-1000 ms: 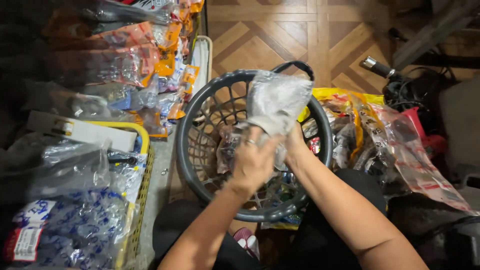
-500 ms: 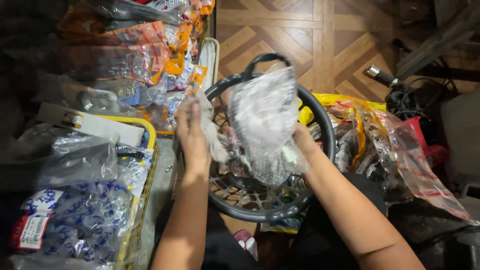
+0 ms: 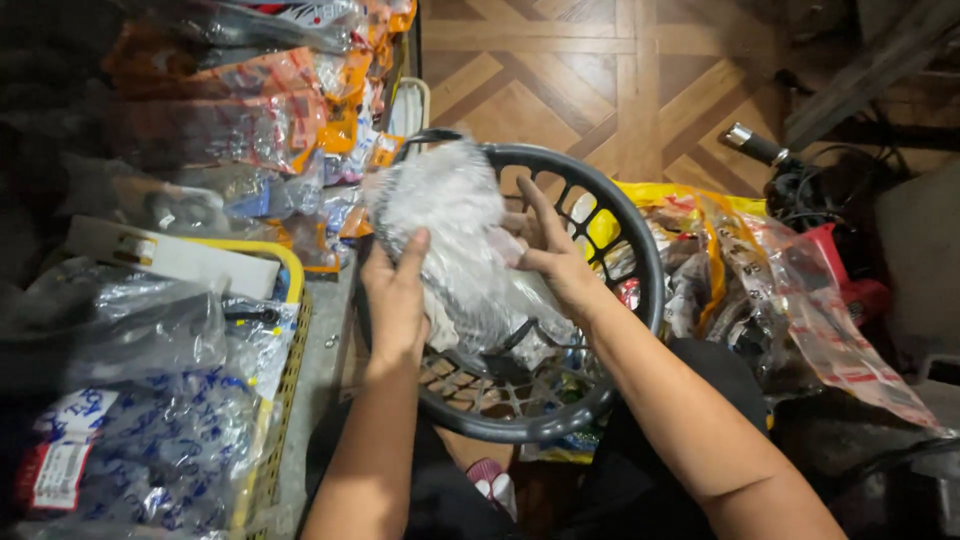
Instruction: Sort and clean motorcycle parts by placing them into a basket
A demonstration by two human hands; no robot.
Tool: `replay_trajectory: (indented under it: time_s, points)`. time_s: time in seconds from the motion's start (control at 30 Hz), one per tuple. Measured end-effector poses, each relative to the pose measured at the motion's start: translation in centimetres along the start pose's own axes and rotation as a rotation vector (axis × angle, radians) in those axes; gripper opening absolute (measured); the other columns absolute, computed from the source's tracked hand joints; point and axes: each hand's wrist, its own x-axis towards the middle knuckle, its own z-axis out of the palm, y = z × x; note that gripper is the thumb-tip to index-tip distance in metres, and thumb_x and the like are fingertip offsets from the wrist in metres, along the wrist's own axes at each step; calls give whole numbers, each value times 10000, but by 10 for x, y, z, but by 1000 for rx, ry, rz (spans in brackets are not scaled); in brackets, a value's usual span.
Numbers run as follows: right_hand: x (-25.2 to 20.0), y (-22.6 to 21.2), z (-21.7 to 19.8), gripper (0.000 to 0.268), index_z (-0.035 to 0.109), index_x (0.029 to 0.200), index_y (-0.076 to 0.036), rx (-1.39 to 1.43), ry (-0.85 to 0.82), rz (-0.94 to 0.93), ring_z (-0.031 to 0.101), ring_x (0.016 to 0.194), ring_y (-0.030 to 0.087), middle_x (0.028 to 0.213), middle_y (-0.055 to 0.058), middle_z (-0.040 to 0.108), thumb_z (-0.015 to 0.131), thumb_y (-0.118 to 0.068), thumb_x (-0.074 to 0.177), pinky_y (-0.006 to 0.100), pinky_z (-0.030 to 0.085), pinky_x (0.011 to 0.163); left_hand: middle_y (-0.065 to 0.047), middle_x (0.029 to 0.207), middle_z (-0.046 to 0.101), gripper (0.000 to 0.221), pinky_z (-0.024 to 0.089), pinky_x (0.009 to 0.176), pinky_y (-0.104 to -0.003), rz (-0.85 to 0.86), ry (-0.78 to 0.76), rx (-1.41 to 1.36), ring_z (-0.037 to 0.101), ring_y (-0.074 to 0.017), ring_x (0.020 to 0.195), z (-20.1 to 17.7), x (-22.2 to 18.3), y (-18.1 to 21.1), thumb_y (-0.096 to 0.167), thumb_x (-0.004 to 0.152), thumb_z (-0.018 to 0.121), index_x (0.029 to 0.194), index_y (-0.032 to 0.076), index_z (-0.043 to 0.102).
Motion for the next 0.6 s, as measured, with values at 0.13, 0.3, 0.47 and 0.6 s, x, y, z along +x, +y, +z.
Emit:
replay_trajectory:
  time_s: [0.13,0.3,0.47,0.6]
  points:
    - [-9,17,9,876,212,1656,-117,-399,-279,-97,206,1540,447,1667,265,262,561,-437,919,554,174,1243,-42,1055,728,322,568,871,-372,-29,37,116,649,-144,933,0,-1,-12,222,934,753,1229,105,700]
    - [-11,74,-10,436,547,1382,110,-489,-126,-49,516,1277,508,1316,397,559,481,-161,1047,601,358,1140,-223,1299,430,793,554,971,-564,250,-538,339,532,-419,1201,10,-8,-35,670,928,560,1363,7,567]
    - [0,69,-14,556,673,1249,-10,408,131,119,700,1106,359,1182,275,712,534,-464,958,536,529,1020,-120,1192,560,519,575,784,-422,818,-426,649,665,-333,966,15,-20,-38,222,900,718,1404,235,597]
    - [-17,51,14,674,685,1289,7,350,187,340,661,1146,283,1222,215,715,624,-554,920,532,481,1060,-160,1017,626,450,573,562,-469,1045,-221,940,657,-355,640,-6,7,-13,213,812,777,1253,222,688]
